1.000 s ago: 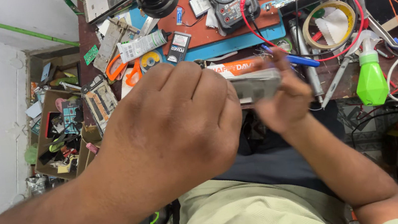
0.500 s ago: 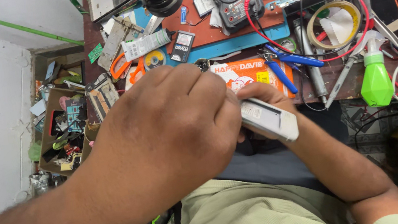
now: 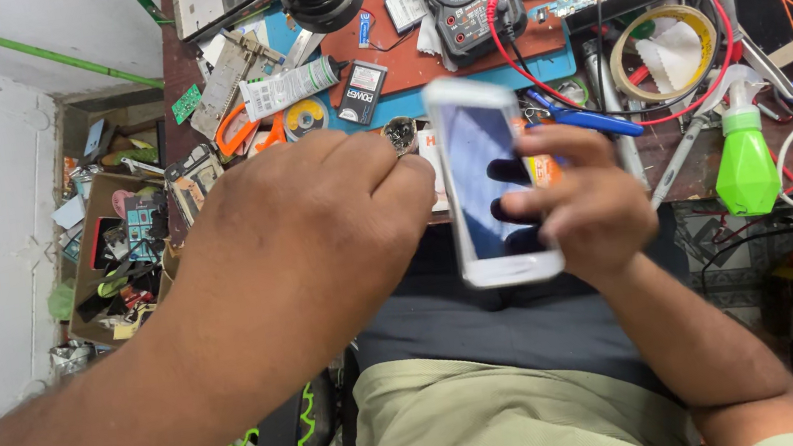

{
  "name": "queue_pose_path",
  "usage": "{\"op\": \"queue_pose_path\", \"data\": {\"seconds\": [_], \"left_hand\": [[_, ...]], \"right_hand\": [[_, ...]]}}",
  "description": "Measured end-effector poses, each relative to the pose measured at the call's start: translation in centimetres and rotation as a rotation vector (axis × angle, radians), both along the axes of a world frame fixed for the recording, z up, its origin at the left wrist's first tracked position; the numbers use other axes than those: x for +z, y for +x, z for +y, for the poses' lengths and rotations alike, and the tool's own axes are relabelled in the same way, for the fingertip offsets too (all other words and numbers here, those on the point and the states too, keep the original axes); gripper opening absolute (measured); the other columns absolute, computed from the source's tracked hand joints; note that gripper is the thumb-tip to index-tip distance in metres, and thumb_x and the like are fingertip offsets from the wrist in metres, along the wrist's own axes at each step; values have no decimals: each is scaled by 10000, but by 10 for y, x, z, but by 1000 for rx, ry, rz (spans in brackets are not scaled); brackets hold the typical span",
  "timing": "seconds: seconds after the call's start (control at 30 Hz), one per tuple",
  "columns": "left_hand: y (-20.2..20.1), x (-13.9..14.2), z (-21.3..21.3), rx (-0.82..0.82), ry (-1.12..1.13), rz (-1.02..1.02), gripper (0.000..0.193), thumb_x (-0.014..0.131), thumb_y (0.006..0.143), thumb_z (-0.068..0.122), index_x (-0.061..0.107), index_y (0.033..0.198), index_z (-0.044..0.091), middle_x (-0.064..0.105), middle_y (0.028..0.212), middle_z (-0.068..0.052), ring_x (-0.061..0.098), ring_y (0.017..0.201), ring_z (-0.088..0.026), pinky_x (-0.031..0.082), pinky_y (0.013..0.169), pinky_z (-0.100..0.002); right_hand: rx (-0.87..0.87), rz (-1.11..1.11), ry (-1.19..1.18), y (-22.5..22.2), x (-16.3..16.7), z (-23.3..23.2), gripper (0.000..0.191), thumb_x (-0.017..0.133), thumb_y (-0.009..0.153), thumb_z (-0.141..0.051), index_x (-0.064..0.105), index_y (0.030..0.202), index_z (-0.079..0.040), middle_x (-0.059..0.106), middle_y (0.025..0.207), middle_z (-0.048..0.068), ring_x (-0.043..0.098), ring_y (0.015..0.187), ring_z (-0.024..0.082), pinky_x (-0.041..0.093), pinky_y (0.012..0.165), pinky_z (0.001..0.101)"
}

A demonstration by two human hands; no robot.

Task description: The person strips a blue wire with pliers, then solders it to a circuit board inside a disassembled white smartphone. They use a soldering iron and solder wire, then reattach the back cover to the phone.

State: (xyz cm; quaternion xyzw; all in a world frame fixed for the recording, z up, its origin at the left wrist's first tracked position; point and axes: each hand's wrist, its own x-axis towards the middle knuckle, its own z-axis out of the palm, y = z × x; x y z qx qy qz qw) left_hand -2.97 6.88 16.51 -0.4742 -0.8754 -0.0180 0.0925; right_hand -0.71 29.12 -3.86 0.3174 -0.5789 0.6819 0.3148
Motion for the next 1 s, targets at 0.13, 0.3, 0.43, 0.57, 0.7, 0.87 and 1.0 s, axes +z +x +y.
{"op": "queue_pose_path", "data": {"seconds": [0.13, 0.3, 0.43, 0.57, 0.7, 0.87, 1.0], "left_hand": [[3, -3, -1, -74, 62, 72, 126, 697, 796, 123, 625, 878, 59, 562, 802, -51, 656, 802, -247, 538, 672, -400], [8, 6, -1, -297, 81, 431, 96, 702, 871, 76, 677, 912, -8, 636, 862, -70, 637, 796, -202, 508, 665, -330], [7, 16, -1, -372, 52, 546, 169, 688, 837, 127, 707, 905, -26, 666, 835, -75, 652, 780, -194, 540, 693, -323], [10, 17, 3, -423, 89, 473, 149, 703, 864, 111, 708, 905, -32, 670, 819, -76, 676, 791, -203, 556, 699, -316], [11, 11, -3, -425, 161, 346, 209, 688, 811, 131, 709, 925, -42, 681, 845, -100, 671, 773, -203, 552, 673, -311], [10, -13, -24, -367, 130, 340, 214, 709, 947, 144, 717, 1007, -61, 668, 847, -93, 651, 717, -208, 524, 599, -323], [8, -58, -31, 9, 153, 91, 287, 709, 1018, 257, 629, 792, 100, 571, 640, -36, 613, 597, -200, 468, 504, -349]], "right_hand": [[-312, 279, 533, 12, -12, 16, 252, 712, 901, 36, 718, 865, -213, 775, 937, -6, 634, 1118, 191, 495, 935, 403], [0, -231, 443, 31, -58, -22, 148, 703, 863, -51, 751, 963, -149, 753, 883, 48, 703, 1012, 150, 575, 890, 307], [841, -1207, -409, 25, -61, -46, 473, 719, 934, -326, 651, 1242, 26, 723, 1195, 93, 649, 1133, 214, 527, 993, 377], [1234, -1249, -606, 6, -52, -43, 859, 658, 822, -647, 582, 1324, 46, 714, 1228, 162, 688, 1142, 234, 517, 1021, 362], [1326, -1028, -474, 2, -57, -30, 821, 761, 947, -536, 589, 1399, 127, 703, 1215, 205, 708, 1071, 268, 586, 921, 401], [998, -1019, -570, 13, -61, -7, 571, 793, 965, -206, 541, 1420, 28, 695, 1150, 181, 727, 897, 269, 610, 611, 365], [539, -851, -382, 19, -49, 14, 438, 706, 1000, -78, 539, 1381, 59, 712, 1162, 182, 735, 942, 254, 631, 710, 364]]}}
